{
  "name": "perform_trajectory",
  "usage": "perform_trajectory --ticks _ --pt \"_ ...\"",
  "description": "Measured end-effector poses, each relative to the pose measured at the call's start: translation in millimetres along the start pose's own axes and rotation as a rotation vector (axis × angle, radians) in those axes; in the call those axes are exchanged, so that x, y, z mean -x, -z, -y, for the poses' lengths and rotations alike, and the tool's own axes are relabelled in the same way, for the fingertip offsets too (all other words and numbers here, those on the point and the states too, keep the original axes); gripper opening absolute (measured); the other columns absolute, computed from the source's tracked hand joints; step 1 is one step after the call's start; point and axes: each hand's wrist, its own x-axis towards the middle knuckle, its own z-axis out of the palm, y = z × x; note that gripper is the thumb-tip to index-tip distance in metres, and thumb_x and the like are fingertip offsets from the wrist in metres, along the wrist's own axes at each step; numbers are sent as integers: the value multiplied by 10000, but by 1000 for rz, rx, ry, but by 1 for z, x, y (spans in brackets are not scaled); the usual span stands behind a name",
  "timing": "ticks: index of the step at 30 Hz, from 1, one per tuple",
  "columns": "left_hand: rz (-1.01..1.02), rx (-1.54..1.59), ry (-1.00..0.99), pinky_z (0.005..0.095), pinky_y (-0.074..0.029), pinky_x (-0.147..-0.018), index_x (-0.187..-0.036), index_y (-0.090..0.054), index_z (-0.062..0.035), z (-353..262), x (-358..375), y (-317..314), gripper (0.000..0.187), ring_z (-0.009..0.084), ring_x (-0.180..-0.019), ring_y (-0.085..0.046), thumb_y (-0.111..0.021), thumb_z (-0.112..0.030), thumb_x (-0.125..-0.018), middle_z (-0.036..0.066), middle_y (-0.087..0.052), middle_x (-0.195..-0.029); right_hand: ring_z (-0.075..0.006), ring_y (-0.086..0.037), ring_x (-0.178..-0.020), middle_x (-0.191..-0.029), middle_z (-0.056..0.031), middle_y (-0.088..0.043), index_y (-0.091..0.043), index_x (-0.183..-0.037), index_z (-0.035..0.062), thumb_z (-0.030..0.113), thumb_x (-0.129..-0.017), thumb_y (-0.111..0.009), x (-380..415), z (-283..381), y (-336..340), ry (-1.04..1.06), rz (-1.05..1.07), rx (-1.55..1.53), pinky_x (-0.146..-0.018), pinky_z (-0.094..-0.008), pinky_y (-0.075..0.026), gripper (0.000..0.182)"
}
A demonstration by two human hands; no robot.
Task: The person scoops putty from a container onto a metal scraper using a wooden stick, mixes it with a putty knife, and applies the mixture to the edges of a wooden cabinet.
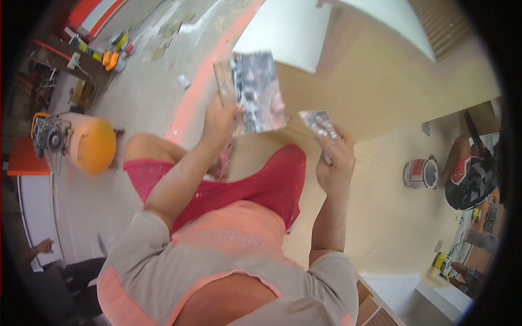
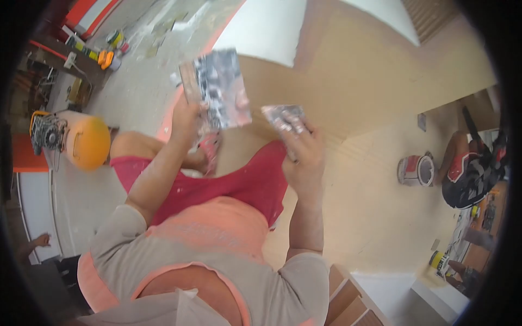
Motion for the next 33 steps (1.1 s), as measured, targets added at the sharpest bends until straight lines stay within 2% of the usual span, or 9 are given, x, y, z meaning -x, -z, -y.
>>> perform_trajectory --ticks 4,8,11,13,21,24,26,27,33 --pt "200 -51 -142 273 -434 -756 -1179 -393 24 20 4 -8 469 149 -856 -535 -439 -24 -715 65 -525 -994 -298 -535 -954 -1003 -96 -616 -628 -998 67 -153 -571 -489 -8 28 0 243 167 312 -799 -344 -451 500" --pt "-74 303 -134 300 -438 -793 -1158 -401 5 7 -8 -1 427 167 -870 -541 -427 -29 -733 72 -525 -997 -296 -515 -1010 -1066 -54 -596 -610 -1050 119 -124 -569 -509 10 -3 8 78 290 142 -870 -349 -421 548" --pt "51 398 -76 322 -442 -812 -1136 -413 -7 10 -24 26 385 182 -882 -545 -418 -31 -752 78 -528 -997 -251 -527 -1012 -1118 -73 -573 -552 -1117 49 -151 -652 -471 15 -21 11 -250 103 -262 -865 -335 -426 513" --pt "111 446 -46 329 -443 -819 -1133 -415 -7 15 -28 36 375 188 -901 -545 -417 -33 -760 82 -528 -1000 -201 -532 -999 -1125 -119 -550 -473 -1155 -56 -131 -740 -450 7 -24 7 -465 -414 -760 -855 -303 -423 423" --pt "183 450 -2 338 -450 -825 -1128 -425 3 24 -27 41 346 182 -929 -540 -403 -47 -786 82 -531 -1014 -190 -563 -934 -1031 -111 -566 -459 -1119 -94 -110 -735 -517 -14 -39 44 -383 -783 -839 -807 -294 -456 389" --pt "155 474 47 330 -466 -797 -1145 -420 5 35 -29 57 361 183 -913 -550 -389 -52 -790 88 -533 -1029 -197 -556 -930 -1012 -124 -580 -495 -1111 -65 -101 -751 -510 -33 -22 35 -378 -632 -460 -798 -291 -450 362" --pt "263 507 151 323 -482 -761 -1161 -410 10 57 -43 65 384 189 -886 -563 -385 -56 -783 96 -536 -1024 -240 -554 -915 -1029 -136 -590 -543 -1083 -30 -130 -720 -494 -51 -15 22 184 -368 400 -789 -310 -441 379" --pt "195 525 154 318 -492 -725 -1159 -406 13 47 -39 51 402 188 -845 -571 -393 -58 -764 100 -539 -996 -293 -506 -950 -1070 -114 -589 -584 -1051 19 -150 -596 -502 -62 -15 13 215 -396 481 -818 -345 -386 492" --pt "213 513 153 318 -489 -735 -1167 -401 22 43 -35 50 437 182 -845 -568 -409 -56 -737 107 -536 -987 -260 -498 -979 -1071 -88 -597 -608 -999 60 2 -697 -581 -125 -41 -19 369 -529 1015 -836 -380 -329 309"
